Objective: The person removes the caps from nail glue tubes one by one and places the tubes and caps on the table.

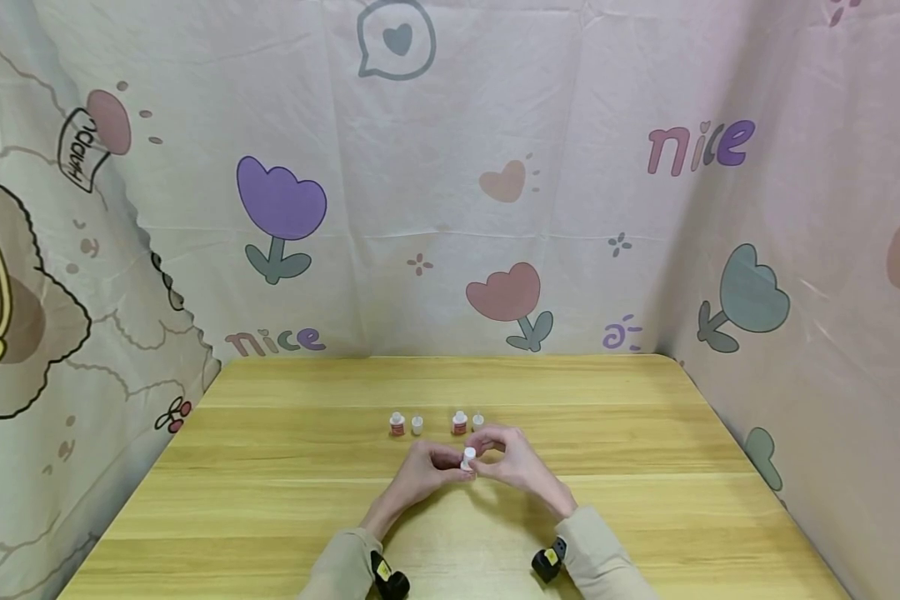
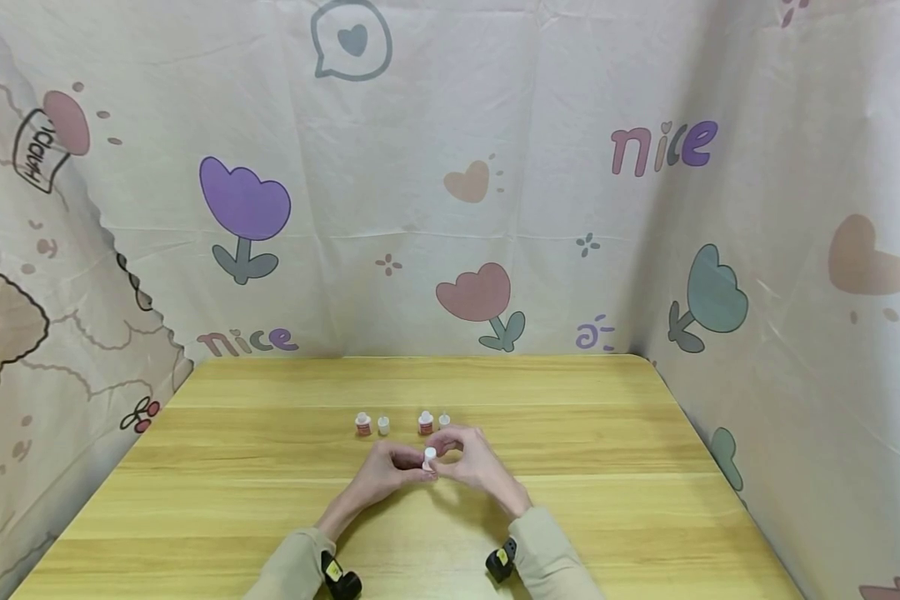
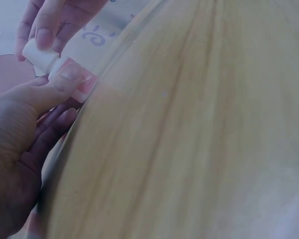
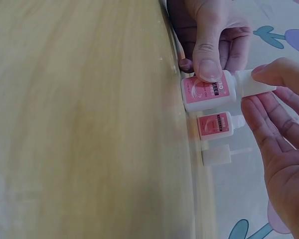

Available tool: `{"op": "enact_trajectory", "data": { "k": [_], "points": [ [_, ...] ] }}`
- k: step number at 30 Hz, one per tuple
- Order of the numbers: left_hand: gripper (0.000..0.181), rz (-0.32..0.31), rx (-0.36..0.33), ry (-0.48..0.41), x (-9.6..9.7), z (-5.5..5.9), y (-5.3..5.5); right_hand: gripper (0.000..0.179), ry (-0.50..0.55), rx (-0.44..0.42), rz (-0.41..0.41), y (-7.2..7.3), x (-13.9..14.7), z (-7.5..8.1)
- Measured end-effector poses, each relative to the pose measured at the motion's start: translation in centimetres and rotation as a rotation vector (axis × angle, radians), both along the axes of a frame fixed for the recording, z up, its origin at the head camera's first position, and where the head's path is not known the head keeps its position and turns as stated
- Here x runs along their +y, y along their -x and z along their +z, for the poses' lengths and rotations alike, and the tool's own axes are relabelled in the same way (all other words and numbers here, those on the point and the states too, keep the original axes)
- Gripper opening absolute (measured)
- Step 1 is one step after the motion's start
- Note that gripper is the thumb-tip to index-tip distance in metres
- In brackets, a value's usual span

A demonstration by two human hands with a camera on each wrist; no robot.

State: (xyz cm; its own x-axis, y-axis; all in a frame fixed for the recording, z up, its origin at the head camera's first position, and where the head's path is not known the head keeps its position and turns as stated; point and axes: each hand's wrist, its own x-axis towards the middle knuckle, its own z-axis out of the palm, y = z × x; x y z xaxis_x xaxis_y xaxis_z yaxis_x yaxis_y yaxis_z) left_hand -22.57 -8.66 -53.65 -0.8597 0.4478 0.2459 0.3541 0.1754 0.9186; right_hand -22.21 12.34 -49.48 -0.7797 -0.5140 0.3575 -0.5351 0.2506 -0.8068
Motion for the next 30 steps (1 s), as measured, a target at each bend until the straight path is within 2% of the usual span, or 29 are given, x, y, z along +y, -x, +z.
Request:
{"op": "enact_trajectory", "data": {
  "k": [9, 13, 19, 26, 30],
  "points": [
    [0.021, -0.01, 0.026, -0.002, -0.05, 0.15, -0.06, 0.033, -0.037, 0.031, -0.064, 0.04, -0.03, 0.0],
    [0.021, -0.016, 0.028, -0.013, -0.05, 0.23, -0.11, 0.033, -0.037, 0.025, -0.077, 0.08, -0.08, -0.02],
    [0.021, 0.006, 0.009, 0.003, -0.03, 0.28, -0.16, 0.03, -0.026, 0.028, -0.067, 0.05, -0.07, -0.02],
    [0.021, 0.003, 0.014, -0.01, 0.02, 0.24, -0.12, 0.027, -0.007, 0.052, -0.016, 0.01, 0.02, 0.03],
    [0.021, 0.0, 0.019, -0.005, 0.02, 0.16, -0.09, 0.029, -0.012, 0.038, -0.02, -0.07, 0.0, 0.12]
  ]
}}
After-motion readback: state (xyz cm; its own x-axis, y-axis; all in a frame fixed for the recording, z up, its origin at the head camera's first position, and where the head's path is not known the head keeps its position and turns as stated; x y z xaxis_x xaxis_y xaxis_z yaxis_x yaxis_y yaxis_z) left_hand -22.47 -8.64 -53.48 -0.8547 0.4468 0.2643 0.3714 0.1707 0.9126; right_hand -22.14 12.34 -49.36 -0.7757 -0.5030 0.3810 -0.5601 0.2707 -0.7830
